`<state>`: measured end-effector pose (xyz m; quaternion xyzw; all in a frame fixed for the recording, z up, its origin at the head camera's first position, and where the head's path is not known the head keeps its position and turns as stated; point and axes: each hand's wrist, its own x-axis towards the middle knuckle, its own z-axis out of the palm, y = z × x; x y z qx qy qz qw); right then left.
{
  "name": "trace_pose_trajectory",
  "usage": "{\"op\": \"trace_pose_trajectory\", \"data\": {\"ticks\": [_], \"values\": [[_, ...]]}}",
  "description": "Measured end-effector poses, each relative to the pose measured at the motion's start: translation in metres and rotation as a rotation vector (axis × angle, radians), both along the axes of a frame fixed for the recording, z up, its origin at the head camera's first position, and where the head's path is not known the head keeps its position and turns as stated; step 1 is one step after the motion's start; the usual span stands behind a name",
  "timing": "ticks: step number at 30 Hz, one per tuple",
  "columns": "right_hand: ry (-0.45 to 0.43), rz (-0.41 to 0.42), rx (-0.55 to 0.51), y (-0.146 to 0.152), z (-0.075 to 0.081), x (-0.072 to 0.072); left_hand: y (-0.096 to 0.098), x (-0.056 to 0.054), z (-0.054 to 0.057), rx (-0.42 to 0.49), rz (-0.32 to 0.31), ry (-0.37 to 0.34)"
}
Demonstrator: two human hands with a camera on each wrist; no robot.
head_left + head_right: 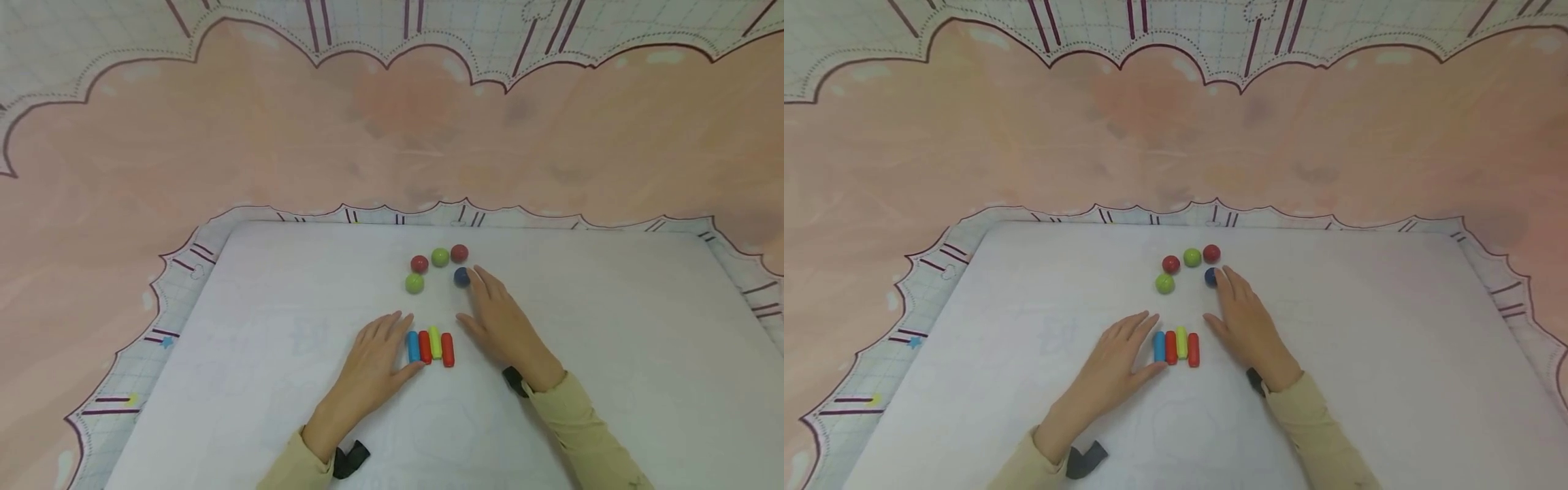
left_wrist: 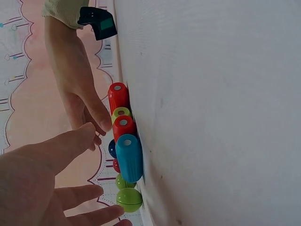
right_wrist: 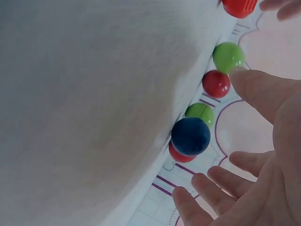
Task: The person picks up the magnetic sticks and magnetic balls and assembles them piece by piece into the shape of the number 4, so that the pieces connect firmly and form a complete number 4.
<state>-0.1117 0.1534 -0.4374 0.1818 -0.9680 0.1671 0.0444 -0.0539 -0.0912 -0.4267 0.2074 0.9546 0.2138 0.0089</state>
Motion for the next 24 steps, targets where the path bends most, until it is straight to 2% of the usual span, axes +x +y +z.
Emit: {"op": "trace_pose_trajectory", "data": {"ticks": [24], "values": [[-0.057, 0.004, -0.029, -0.007, 0.002, -0.021, 0.005, -0.004, 0.001, -0.040, 0.020, -0.063]]}}
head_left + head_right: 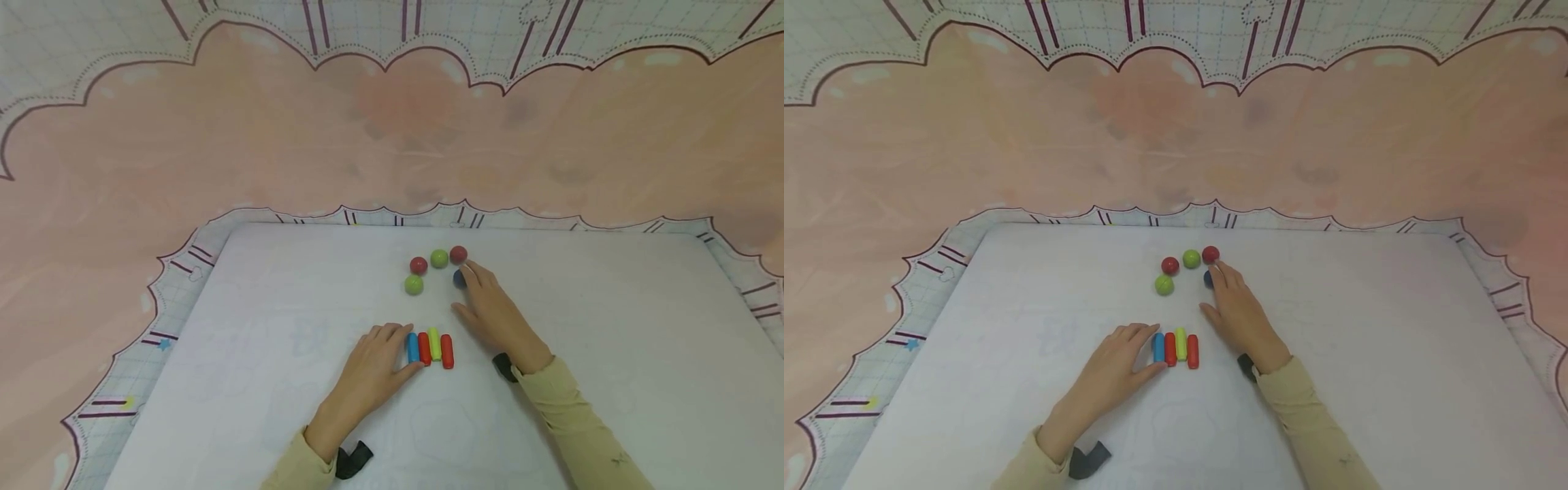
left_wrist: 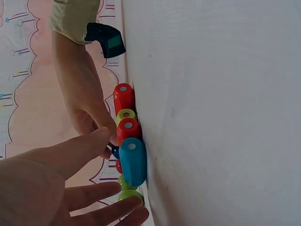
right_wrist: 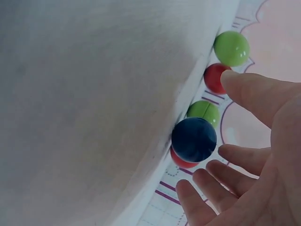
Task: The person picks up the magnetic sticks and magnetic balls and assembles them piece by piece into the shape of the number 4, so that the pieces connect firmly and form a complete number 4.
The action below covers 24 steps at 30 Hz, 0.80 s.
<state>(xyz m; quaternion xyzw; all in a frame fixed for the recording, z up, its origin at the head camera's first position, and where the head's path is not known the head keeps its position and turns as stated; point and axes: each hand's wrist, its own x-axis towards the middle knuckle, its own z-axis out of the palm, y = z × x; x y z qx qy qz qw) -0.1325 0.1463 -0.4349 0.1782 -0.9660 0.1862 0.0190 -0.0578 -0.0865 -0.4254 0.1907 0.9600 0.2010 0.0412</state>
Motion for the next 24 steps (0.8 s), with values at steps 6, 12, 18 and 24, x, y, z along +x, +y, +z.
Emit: {"op": "trace_pose_trajectory", "data": {"ticks": [6, 12, 18, 24], "values": [[-0.026, 0.002, -0.012, -0.003, 0.000, -0.002, 0.001, -0.001, -0.001, -0.007, -0.009, 0.007], [-0.065, 0.011, -0.014, -0.003, -0.001, -0.005, 0.002, -0.002, -0.001, -0.030, -0.019, 0.012], [-0.073, 0.018, -0.022, -0.004, 0.002, -0.008, 0.004, -0.003, 0.001, -0.029, -0.011, 0.005], [-0.085, 0.010, -0.022, -0.006, 0.004, -0.011, 0.005, -0.003, 0.003, -0.016, -0.005, 0.001]]}}
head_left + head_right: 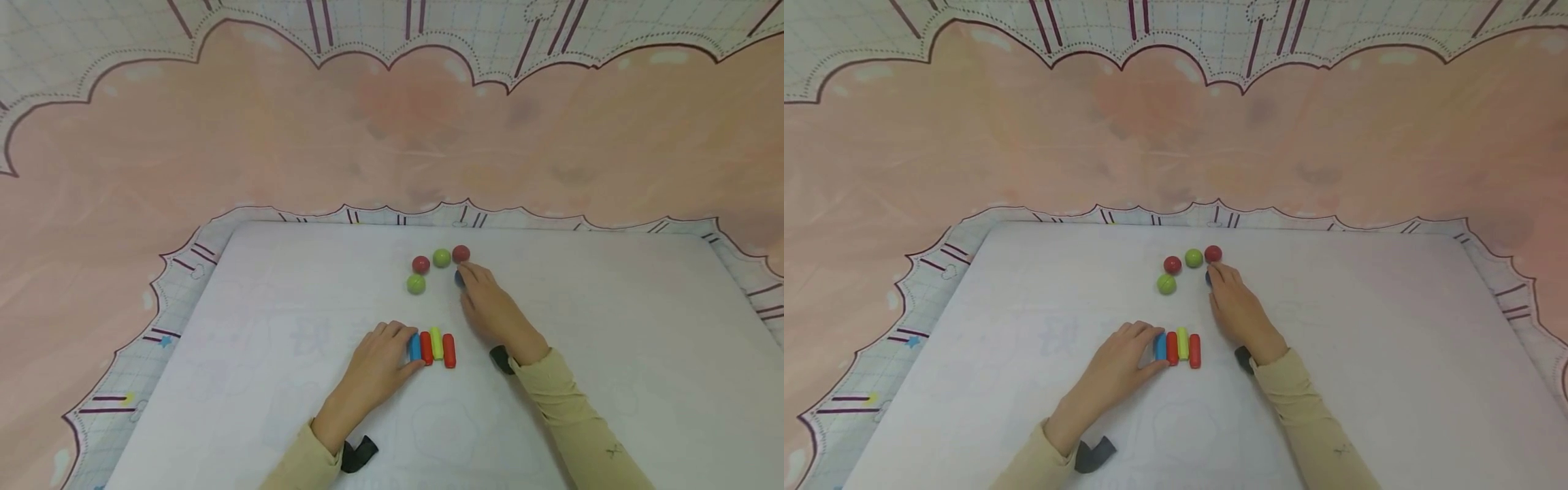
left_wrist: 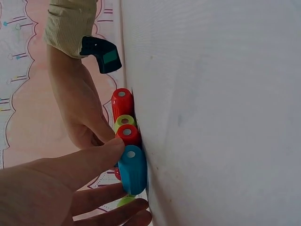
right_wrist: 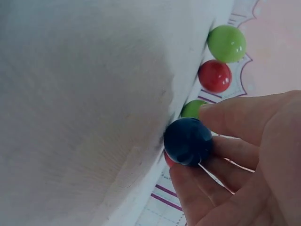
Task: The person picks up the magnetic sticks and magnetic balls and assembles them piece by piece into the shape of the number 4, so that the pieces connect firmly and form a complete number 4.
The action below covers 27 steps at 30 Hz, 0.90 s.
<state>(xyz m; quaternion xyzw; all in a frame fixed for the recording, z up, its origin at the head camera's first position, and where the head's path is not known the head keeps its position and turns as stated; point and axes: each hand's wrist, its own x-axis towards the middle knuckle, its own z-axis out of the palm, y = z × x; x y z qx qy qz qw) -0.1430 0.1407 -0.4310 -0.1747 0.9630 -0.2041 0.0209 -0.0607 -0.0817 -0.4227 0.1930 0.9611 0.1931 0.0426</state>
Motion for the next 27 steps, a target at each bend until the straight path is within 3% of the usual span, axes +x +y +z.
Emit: {"op": "trace_pose_trajectory", "data": {"ticks": [8, 27], "values": [[-0.010, 0.021, -0.016, -0.0005, -0.0024, 0.0013, -0.0006, -0.0006, -0.0015, -0.007, 0.001, -0.008], [-0.047, -0.027, -0.066, -0.0003, -0.0027, 0.0000, 0.0006, -0.0018, -0.0018, 0.009, 0.025, -0.052]]}}
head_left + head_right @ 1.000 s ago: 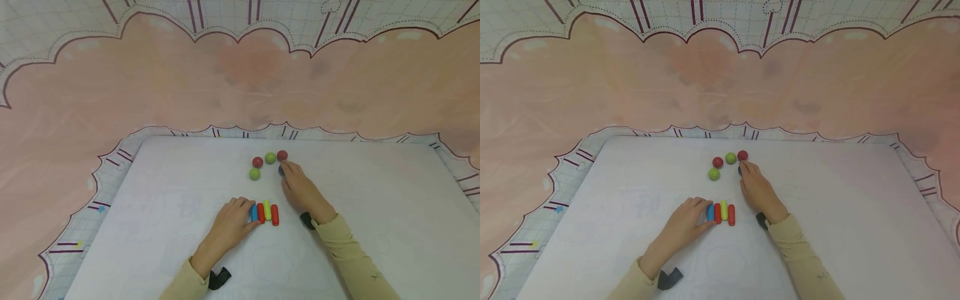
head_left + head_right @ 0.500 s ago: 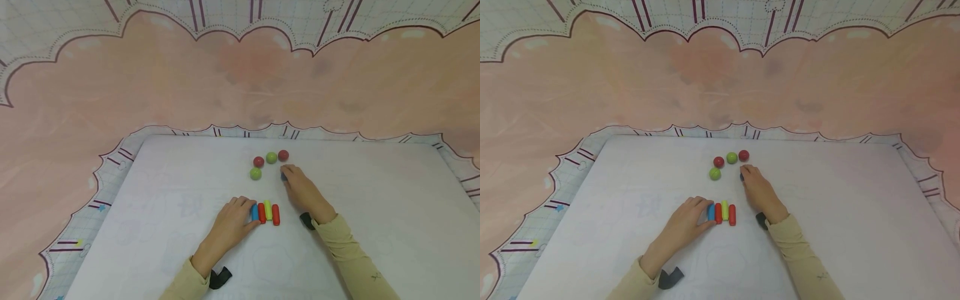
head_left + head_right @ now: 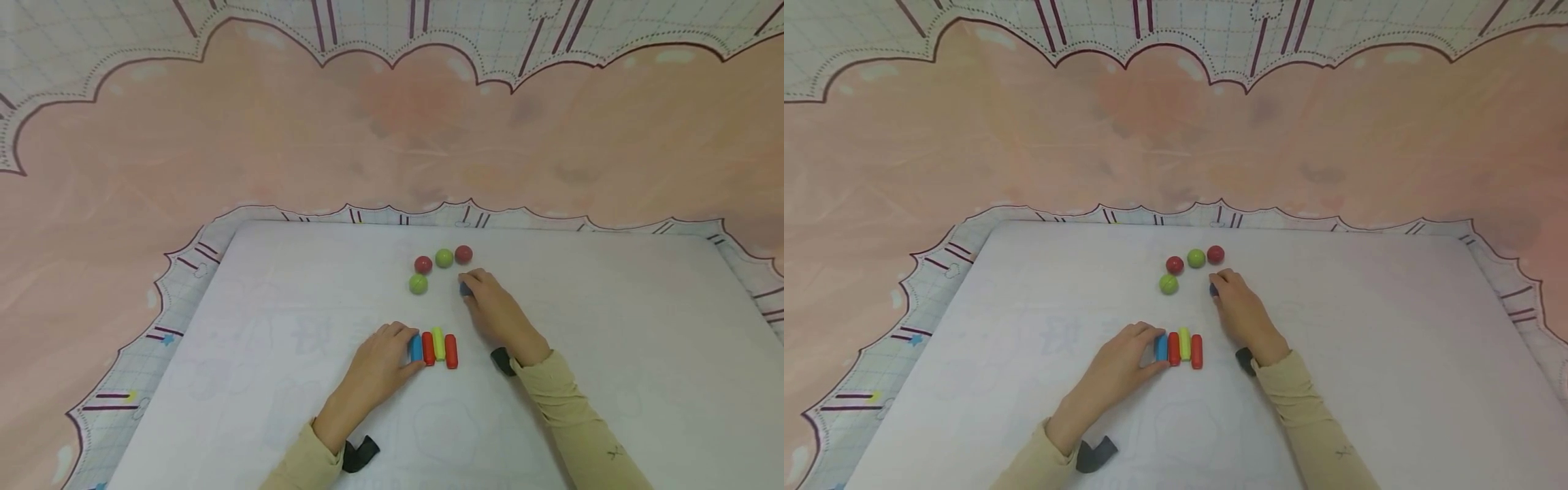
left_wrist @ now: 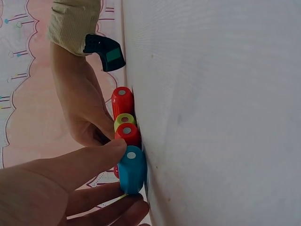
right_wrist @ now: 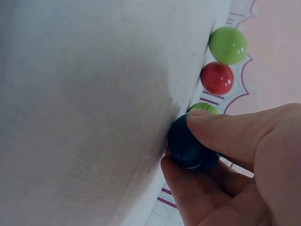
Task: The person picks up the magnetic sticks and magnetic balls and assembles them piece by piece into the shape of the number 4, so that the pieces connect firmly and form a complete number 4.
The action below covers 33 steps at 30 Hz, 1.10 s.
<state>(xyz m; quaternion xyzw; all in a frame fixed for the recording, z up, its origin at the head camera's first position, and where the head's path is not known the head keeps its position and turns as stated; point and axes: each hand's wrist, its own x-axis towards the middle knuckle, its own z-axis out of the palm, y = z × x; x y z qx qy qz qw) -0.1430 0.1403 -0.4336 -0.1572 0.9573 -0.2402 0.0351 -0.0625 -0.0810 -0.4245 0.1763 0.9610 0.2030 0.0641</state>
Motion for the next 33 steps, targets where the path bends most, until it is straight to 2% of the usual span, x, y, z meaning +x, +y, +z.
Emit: {"op": "trace_pose_trajectory", "data": {"ticks": [8, 15, 26, 33], "values": [[0.001, -0.006, -0.025, 0.004, 0.001, 0.000, -0.001, -0.002, 0.004, 0.058, 0.030, -0.023], [0.004, -0.022, -0.022, 0.007, 0.001, 0.001, -0.002, -0.002, 0.005, 0.078, 0.027, -0.016], [-0.026, -0.043, -0.019, 0.009, 0.003, 0.004, -0.002, -0.003, 0.008, 0.097, 0.040, -0.073], [-0.021, -0.039, -0.032, 0.011, 0.002, 0.005, -0.005, -0.004, 0.007, 0.115, 0.025, -0.034]]}}
